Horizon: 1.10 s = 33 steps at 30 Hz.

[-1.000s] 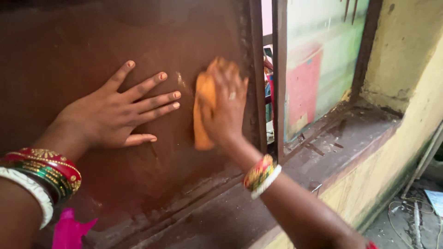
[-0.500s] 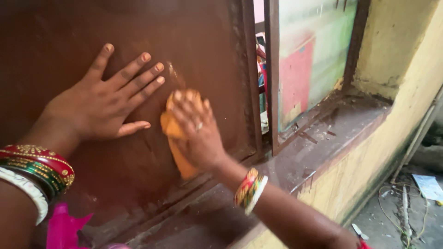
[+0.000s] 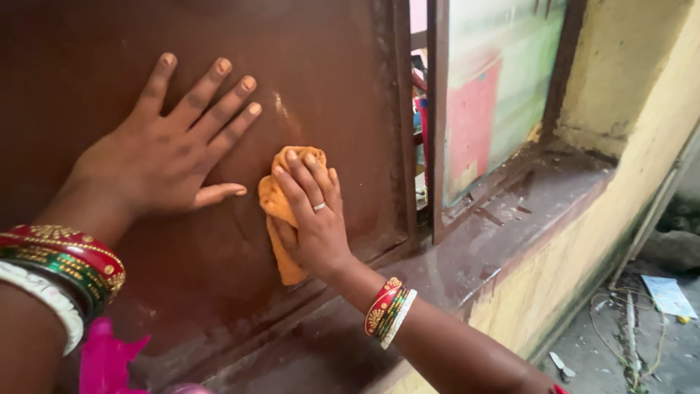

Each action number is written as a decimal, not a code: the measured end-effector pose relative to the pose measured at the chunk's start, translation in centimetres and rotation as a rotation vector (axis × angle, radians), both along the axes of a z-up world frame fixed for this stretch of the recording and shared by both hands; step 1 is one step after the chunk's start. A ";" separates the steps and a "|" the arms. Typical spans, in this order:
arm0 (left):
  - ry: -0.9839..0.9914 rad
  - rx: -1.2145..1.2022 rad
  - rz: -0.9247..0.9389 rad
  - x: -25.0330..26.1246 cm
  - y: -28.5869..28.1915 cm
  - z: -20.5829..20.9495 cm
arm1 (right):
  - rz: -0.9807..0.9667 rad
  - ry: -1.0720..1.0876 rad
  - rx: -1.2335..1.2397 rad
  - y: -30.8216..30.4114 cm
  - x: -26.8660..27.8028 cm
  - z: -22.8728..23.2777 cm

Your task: The person wipes window glass and panels using a cloth, then holds a spray bottle while wiping the window with the cloth.

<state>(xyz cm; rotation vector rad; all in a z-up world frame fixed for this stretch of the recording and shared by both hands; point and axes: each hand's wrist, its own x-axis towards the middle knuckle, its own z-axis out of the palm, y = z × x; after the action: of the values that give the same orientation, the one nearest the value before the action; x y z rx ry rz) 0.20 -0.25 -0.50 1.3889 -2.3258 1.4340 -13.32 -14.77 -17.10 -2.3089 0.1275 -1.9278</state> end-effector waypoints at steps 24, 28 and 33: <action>0.047 0.033 0.036 -0.4 0.1 0.0 | 0.009 0.130 -0.271 -2.7 0.3 3.6; 0.037 0.023 0.100 -0.8 0.2 0.1 | -0.065 0.013 -0.231 -5.9 0.1 9.2; 0.005 -0.013 0.145 -1.0 0.2 0.1 | -0.116 -0.259 0.079 -5.9 0.9 7.1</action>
<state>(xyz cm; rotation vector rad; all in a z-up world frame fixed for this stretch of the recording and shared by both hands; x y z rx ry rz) -0.81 -0.04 -0.44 1.5847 -2.2503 1.4770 -12.44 -20.69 -10.02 -2.0225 0.3095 -2.2140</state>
